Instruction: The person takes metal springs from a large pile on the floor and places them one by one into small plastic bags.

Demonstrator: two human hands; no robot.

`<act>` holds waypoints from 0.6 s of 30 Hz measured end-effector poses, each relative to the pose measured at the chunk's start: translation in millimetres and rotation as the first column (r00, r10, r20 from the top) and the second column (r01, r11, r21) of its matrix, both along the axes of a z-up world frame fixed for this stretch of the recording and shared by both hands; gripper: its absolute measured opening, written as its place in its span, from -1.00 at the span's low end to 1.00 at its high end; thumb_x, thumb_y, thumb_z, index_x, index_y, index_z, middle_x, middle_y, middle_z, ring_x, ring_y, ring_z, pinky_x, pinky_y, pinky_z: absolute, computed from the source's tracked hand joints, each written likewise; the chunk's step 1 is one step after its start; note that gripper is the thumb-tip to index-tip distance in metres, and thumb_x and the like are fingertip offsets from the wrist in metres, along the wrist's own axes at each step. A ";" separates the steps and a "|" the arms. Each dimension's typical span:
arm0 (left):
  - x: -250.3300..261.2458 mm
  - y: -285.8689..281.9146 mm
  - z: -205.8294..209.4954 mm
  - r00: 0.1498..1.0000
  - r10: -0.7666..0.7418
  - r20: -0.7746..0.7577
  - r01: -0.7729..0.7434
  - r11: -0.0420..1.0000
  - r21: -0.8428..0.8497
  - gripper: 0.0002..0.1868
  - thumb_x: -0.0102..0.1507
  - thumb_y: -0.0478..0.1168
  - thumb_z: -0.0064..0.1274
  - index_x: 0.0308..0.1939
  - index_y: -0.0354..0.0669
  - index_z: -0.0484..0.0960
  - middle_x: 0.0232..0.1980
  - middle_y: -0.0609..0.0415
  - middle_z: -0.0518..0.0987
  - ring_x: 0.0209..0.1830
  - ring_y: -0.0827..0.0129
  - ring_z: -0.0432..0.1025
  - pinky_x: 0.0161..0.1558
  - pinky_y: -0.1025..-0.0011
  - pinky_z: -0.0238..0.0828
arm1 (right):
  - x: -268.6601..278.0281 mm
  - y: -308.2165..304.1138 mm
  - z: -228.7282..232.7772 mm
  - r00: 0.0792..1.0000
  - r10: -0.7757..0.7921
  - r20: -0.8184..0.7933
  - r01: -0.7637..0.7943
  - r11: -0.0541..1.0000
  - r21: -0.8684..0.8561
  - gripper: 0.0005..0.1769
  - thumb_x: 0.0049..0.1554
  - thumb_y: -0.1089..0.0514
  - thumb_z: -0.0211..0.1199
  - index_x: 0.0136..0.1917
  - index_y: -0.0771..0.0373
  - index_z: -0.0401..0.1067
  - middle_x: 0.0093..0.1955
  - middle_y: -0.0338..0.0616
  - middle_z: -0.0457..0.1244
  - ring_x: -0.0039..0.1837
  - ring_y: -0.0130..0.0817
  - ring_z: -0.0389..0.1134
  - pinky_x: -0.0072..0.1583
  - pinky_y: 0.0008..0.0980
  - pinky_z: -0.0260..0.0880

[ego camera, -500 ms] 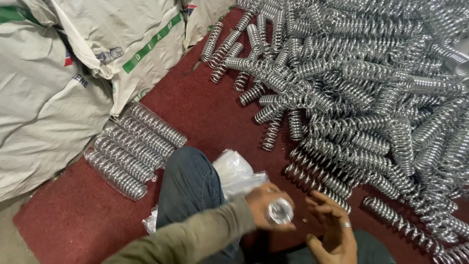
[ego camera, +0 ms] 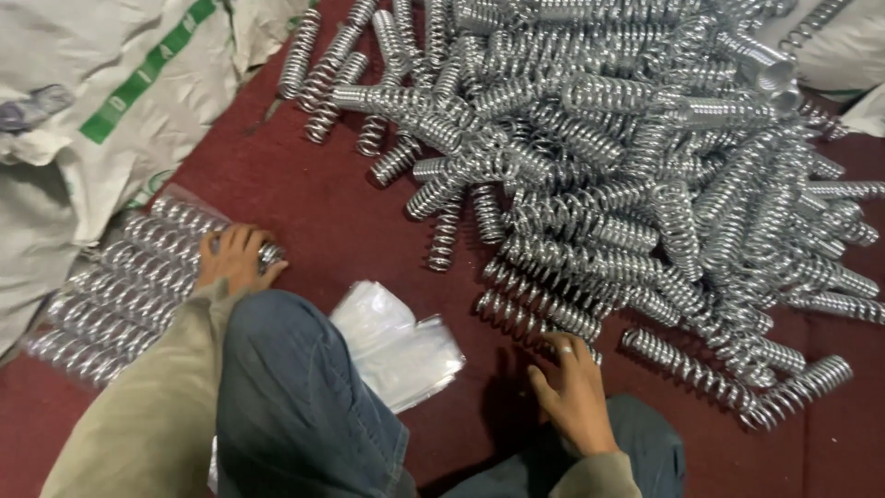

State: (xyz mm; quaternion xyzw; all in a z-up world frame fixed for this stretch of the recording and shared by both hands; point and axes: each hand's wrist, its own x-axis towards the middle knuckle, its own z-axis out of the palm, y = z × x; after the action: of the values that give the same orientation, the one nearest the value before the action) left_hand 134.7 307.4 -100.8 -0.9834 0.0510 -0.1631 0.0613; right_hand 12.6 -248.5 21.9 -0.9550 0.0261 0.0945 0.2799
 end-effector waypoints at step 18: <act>-51.3 -229.3 74.9 0.667 -0.065 -0.742 -0.151 0.964 -0.220 -0.54 0.25 0.39 -0.01 -0.03 0.26 0.63 0.03 0.19 0.68 0.20 0.31 0.53 0.20 0.10 0.42 | 14.9 45.3 -66.8 0.954 0.182 0.236 -0.084 0.924 -0.373 -0.25 -0.23 -0.06 0.47 0.24 -0.12 0.35 0.02 -0.34 0.28 0.09 -0.22 0.37 -0.02 -0.14 0.47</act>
State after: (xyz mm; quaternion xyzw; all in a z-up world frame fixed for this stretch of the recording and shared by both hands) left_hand 83.4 78.1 -25.9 -0.9641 0.0261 0.2477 -0.0920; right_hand 27.5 -203.3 -44.9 -0.9934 -0.0606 -0.0221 0.0949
